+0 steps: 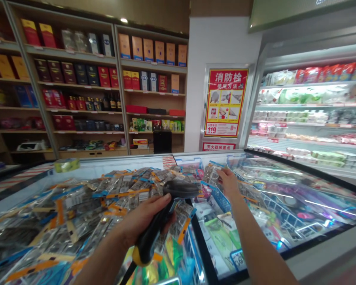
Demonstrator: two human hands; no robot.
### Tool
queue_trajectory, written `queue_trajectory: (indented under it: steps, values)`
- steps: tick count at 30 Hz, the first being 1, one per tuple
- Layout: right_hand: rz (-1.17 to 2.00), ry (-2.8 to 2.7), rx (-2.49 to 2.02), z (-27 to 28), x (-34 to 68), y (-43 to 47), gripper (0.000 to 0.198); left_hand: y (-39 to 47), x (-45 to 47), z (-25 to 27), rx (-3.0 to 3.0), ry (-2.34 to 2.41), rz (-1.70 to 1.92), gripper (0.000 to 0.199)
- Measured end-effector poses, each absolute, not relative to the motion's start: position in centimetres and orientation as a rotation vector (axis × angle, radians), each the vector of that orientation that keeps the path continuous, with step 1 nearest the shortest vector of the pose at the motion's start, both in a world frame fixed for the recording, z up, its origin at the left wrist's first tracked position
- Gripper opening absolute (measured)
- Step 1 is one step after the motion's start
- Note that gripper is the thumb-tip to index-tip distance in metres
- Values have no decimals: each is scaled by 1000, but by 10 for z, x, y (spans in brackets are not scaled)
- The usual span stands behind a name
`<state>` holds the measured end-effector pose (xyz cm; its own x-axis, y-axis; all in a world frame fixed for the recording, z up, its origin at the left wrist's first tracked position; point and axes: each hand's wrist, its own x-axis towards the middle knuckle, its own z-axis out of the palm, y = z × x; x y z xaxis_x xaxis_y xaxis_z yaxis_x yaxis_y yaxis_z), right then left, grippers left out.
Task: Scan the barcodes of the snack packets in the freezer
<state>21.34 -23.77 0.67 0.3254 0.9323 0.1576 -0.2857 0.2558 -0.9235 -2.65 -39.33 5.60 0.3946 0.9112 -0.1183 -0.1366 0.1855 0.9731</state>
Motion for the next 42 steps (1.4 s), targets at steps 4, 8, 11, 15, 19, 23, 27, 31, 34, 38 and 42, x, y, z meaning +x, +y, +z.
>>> queue_trajectory:
  steps: [4,8,11,15,19,23,27,31,34,38,42]
  values:
    - [922,-780,-904,9,226,-237,28,-398,-24,58,1158,856,856,38]
    - [912,-777,-854,8,231,-238,28,-402,-24,62,1195,850,845,37]
    - [916,-787,-834,8,234,-238,27,-403,-25,62,1223,831,820,36]
    - [898,-803,-835,8,240,-237,27,-402,-26,60,1251,830,789,37]
    - [875,-793,-813,7,246,-233,29,-400,-25,56,1213,855,758,38]
    - [843,-787,-810,5,249,-231,31,-400,-23,55,1187,903,762,39]
    - [788,-840,-845,5,247,-233,28,-400,-22,58,1199,895,796,38]
    - [748,-903,-888,4,242,-234,28,-401,-22,61,1175,902,818,39]
    - [731,-916,-897,4,240,-234,29,-402,-22,61,1175,894,828,37]
    - [725,-892,-899,4,240,-235,29,-402,-23,59,1197,870,823,35]
    - [728,-875,-881,6,239,-238,29,-401,-23,57,1195,874,803,34]
